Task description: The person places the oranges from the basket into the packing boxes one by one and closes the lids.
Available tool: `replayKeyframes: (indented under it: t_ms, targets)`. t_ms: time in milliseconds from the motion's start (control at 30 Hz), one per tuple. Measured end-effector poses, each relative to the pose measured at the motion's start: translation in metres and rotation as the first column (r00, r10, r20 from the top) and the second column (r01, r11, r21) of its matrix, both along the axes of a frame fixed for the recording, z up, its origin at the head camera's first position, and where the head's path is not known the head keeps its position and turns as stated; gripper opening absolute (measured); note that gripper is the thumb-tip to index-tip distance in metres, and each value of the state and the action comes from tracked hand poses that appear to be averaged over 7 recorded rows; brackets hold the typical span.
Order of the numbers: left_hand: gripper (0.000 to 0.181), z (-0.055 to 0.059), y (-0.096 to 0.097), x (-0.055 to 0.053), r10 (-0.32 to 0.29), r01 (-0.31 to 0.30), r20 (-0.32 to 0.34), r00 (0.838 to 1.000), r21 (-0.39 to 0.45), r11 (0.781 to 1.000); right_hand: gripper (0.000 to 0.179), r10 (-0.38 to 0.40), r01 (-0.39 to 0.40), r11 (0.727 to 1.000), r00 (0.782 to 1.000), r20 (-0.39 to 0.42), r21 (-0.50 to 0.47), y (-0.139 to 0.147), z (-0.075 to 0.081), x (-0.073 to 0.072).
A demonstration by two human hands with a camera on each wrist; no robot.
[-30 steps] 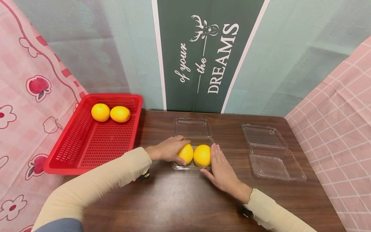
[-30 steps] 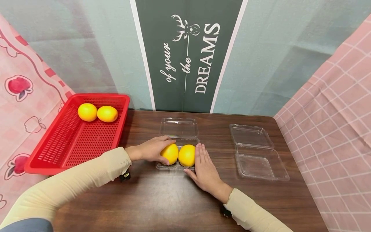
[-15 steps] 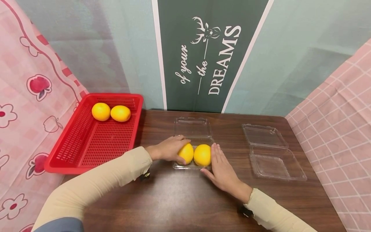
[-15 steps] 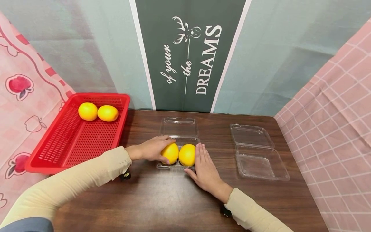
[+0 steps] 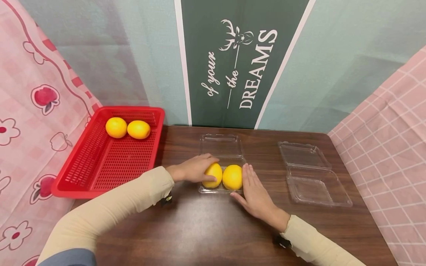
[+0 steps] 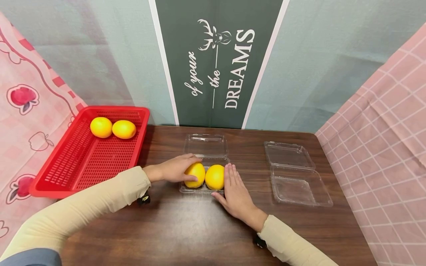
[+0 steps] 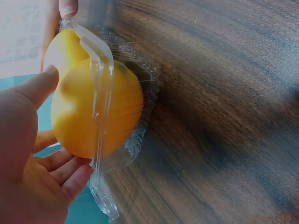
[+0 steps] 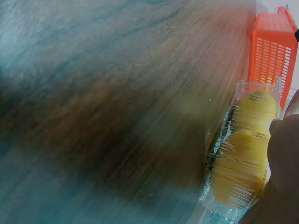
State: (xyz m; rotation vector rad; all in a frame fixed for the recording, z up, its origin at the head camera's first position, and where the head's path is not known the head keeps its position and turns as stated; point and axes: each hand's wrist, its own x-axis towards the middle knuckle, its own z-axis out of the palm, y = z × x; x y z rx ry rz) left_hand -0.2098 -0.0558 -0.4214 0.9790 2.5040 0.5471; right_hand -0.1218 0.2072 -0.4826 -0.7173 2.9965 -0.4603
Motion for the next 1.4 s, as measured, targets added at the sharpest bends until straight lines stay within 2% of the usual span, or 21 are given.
replayKeyframes:
  t_ms: [333, 567, 767, 933, 1100, 1167, 1233, 1333, 1400]
  targets:
    - [0.063, 0.0, -0.002, -0.002, 0.008, -0.008, 0.013, 1.0, 0.039, 0.999, 0.103, 0.004, -0.004, 1.0, 1.0, 0.012, -0.01, 0.0, 0.0, -0.001]
    - [0.06, 0.006, -0.005, -0.005, 0.018, -0.018, 0.003, 1.0, 0.077, 0.997, 0.102, -0.001, 0.001, 1.0, 1.0, 0.029, -0.014, 0.0, 0.002, 0.0]
    - [0.06, 0.016, -0.013, -0.008, 0.067, -0.072, 0.042, 0.997, 0.122, 0.99, 0.102, 0.0, 0.001, 1.0, 0.999, 0.037, -0.008, 0.0, 0.003, -0.001]
    - [0.06, 0.017, -0.019, -0.008, 0.114, -0.123, 0.065, 0.991, 0.164, 0.979, 0.102, 0.001, 0.0, 1.0, 0.999, 0.038, -0.007, 0.001, 0.004, -0.001]
    - [0.057, 0.016, -0.022, -0.009, 0.186, -0.201, 0.087, 0.979, 0.239, 0.95, 0.101, 0.002, -0.001, 1.0, 0.999, 0.042, -0.006, 0.001, 0.006, -0.001]
    - [0.055, 0.017, -0.023, -0.01, 0.231, -0.249, 0.096, 0.968, 0.277, 0.928, 0.101, 0.003, -0.002, 1.0, 0.999, 0.045, -0.007, 0.001, 0.007, -0.002]
    - [0.053, 0.018, -0.022, -0.011, 0.286, -0.312, 0.129, 0.95, 0.311, 0.898, 0.099, 0.003, -0.002, 1.0, 0.999, 0.051, -0.012, 0.001, 0.008, -0.003]
    - [0.053, 0.02, -0.022, -0.012, 0.368, -0.433, 0.239, 0.899, 0.346, 0.832, 0.097, 0.002, -0.001, 1.0, 0.999, 0.05, -0.025, 0.002, 0.012, -0.004]
    - [0.054, 0.021, -0.023, -0.013, 0.404, -0.505, 0.324, 0.856, 0.352, 0.788, 0.093, 0.004, -0.002, 0.999, 0.999, 0.039, -0.041, 0.002, 0.014, -0.007]
